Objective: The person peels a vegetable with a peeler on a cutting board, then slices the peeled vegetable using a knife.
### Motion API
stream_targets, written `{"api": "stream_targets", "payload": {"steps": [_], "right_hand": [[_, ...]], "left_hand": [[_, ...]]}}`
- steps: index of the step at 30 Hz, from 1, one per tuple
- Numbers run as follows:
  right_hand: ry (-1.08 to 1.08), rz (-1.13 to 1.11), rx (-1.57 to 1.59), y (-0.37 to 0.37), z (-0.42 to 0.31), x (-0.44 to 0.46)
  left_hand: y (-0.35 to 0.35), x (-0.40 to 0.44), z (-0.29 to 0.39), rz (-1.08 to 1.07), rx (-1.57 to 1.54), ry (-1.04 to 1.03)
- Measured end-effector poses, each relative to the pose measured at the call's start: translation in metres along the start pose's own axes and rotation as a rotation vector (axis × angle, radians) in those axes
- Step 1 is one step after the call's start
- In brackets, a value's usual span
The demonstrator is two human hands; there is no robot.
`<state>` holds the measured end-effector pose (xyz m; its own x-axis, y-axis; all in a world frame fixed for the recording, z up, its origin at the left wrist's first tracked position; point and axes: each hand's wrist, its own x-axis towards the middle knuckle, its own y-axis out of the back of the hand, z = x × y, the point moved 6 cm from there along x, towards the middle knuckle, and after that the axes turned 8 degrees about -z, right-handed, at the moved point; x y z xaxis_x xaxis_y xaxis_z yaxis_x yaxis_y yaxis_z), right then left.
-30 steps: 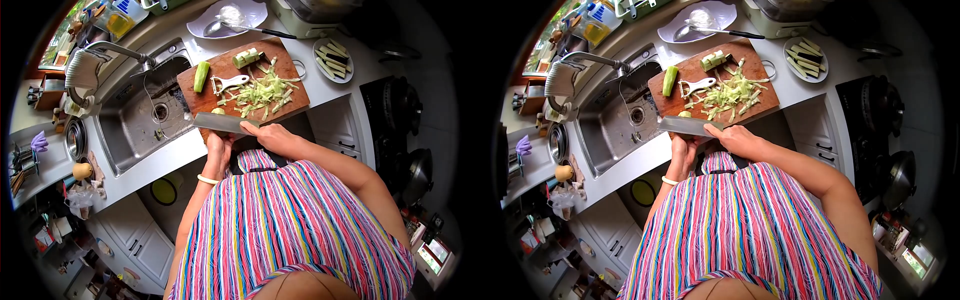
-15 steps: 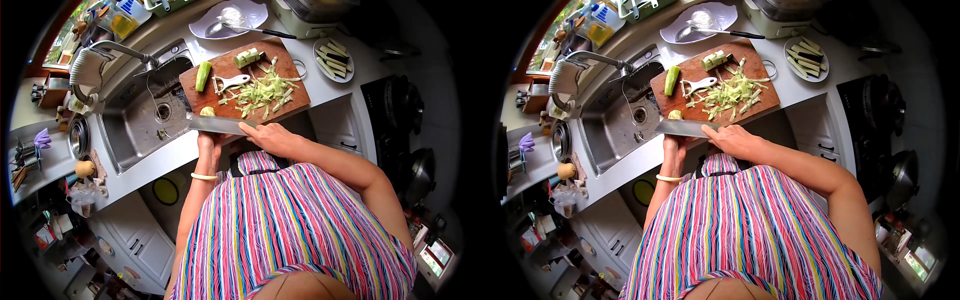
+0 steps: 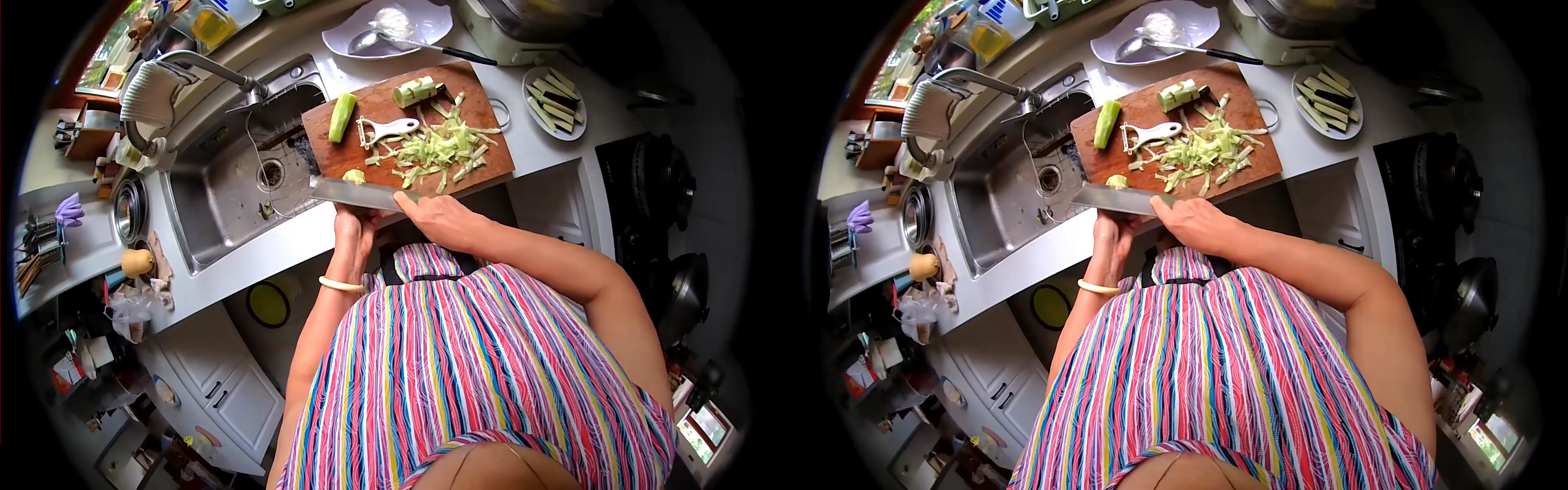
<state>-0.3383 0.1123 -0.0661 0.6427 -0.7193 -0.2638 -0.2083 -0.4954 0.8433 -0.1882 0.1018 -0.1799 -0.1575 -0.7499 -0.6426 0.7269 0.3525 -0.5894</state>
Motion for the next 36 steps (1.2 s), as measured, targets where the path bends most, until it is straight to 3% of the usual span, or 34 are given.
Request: {"api": "stream_targets", "payload": {"steps": [4, 9, 10, 16, 19, 20, 25, 30, 33, 36], "right_hand": [[-0.011, 0.006, 0.041, -0.006, 0.007, 0.014], [0.006, 0.097, 0.019, -0.023, 0.024, 0.057], [-0.011, 0.016, 0.025, -0.025, 0.028, 0.058], [-0.032, -0.01, 0.036, -0.004, 0.005, 0.003], [-0.01, -0.032, 0.044, 0.004, -0.002, -0.022], [-0.023, -0.071, 0.041, 0.005, -0.003, -0.027], [-0.047, -0.12, 0.062, 0.003, 0.0, -0.034], [-0.02, -0.029, 0.101, -0.006, 0.002, -0.012], [-0.048, -0.011, 0.101, -0.012, 0.009, 0.008], [-0.089, -0.019, 0.119, -0.022, 0.029, 0.031]], "left_hand": [[0.001, 0.002, -0.001, 0.014, -0.008, -0.019], [-0.003, -0.011, -0.024, -0.049, -0.022, 0.1], [-0.003, -0.013, -0.028, -0.047, -0.044, 0.099], [-0.015, -0.014, -0.015, -0.101, -0.183, 0.039], [-0.016, -0.015, -0.016, 0.028, -0.156, 0.065], [-0.011, -0.01, -0.019, -0.065, -0.111, 0.052], [-0.018, -0.015, -0.022, 0.012, -0.098, 0.036], [-0.015, -0.012, -0.021, 0.026, -0.064, 0.04], [-0.013, -0.007, -0.024, -0.132, -0.074, 0.02], [-0.014, -0.015, -0.031, -0.07, -0.111, 0.09]]}}
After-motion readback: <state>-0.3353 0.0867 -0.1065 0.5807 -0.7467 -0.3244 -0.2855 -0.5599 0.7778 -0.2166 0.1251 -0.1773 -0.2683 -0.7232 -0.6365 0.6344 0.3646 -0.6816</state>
